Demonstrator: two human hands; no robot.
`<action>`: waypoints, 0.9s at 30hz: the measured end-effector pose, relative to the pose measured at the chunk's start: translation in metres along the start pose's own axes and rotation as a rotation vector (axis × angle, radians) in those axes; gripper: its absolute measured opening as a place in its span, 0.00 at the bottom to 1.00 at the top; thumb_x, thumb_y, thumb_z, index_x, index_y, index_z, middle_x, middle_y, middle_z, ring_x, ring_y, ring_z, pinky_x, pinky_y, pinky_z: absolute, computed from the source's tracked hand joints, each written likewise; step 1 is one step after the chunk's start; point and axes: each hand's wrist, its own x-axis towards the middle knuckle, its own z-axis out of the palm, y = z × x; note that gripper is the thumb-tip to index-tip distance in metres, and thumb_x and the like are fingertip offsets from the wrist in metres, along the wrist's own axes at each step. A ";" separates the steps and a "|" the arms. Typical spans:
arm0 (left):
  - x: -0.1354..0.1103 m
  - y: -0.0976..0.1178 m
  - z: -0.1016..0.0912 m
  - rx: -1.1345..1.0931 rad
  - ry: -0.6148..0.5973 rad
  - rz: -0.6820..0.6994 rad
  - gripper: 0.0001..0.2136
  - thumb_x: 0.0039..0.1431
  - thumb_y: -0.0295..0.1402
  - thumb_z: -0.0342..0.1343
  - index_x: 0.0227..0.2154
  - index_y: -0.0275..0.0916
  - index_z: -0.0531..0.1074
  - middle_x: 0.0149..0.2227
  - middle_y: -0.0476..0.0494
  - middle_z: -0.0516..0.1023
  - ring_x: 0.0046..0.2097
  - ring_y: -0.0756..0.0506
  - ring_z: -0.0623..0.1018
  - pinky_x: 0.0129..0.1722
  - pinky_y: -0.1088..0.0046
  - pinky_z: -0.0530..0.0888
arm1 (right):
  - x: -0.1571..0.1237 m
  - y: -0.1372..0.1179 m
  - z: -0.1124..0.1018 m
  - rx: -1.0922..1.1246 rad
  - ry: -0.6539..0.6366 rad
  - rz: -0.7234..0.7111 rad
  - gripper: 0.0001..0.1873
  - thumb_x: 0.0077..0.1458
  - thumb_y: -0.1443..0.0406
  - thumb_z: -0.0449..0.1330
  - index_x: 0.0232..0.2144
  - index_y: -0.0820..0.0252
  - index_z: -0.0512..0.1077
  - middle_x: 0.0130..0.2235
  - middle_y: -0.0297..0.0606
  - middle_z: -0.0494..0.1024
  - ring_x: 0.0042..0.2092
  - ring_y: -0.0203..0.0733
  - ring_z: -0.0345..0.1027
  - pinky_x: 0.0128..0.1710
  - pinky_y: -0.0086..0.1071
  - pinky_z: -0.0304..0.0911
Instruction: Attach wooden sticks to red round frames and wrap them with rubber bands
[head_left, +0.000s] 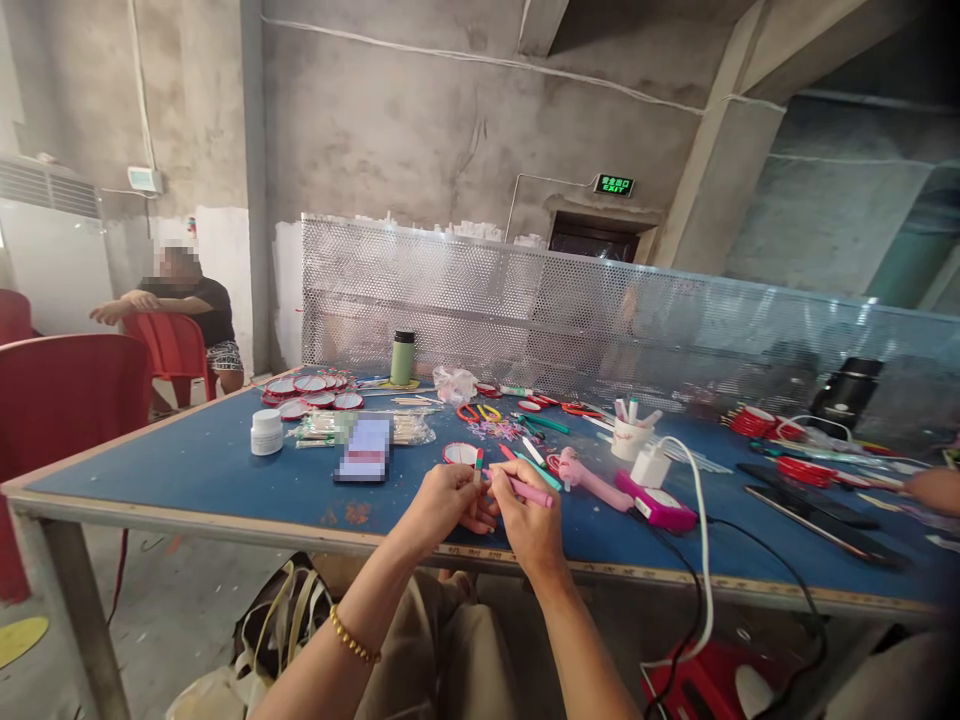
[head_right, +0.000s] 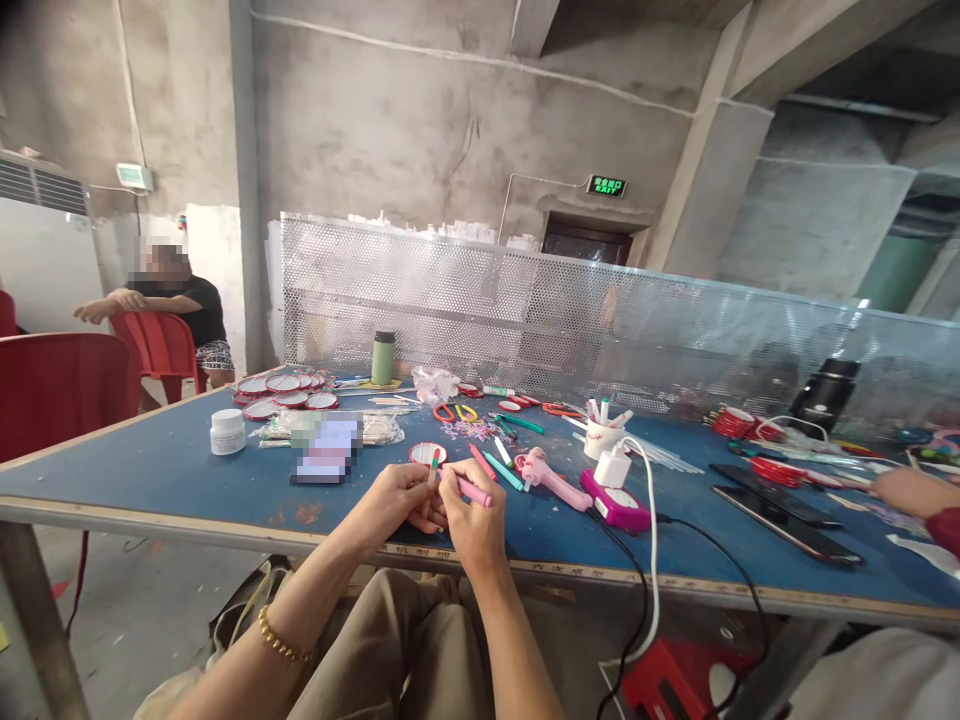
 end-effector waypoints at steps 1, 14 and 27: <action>0.000 0.000 0.000 -0.002 0.001 0.000 0.15 0.52 0.44 0.58 0.23 0.38 0.65 0.22 0.47 0.76 0.27 0.45 0.81 0.30 0.71 0.78 | 0.000 0.000 0.000 0.003 0.000 0.011 0.11 0.60 0.61 0.56 0.27 0.58 0.71 0.23 0.32 0.74 0.24 0.37 0.68 0.25 0.28 0.63; -0.002 0.003 0.001 -0.018 0.005 0.001 0.14 0.53 0.43 0.58 0.23 0.37 0.67 0.24 0.46 0.78 0.26 0.46 0.80 0.28 0.72 0.78 | 0.000 0.000 0.000 -0.021 -0.019 -0.008 0.11 0.60 0.61 0.56 0.26 0.57 0.70 0.22 0.31 0.72 0.23 0.37 0.67 0.24 0.28 0.62; 0.000 0.000 0.000 -0.017 0.012 0.006 0.15 0.52 0.44 0.59 0.23 0.38 0.66 0.22 0.47 0.76 0.25 0.46 0.79 0.29 0.71 0.78 | -0.001 -0.002 0.000 -0.004 -0.004 0.023 0.11 0.59 0.61 0.57 0.26 0.57 0.71 0.22 0.31 0.73 0.23 0.37 0.67 0.25 0.29 0.63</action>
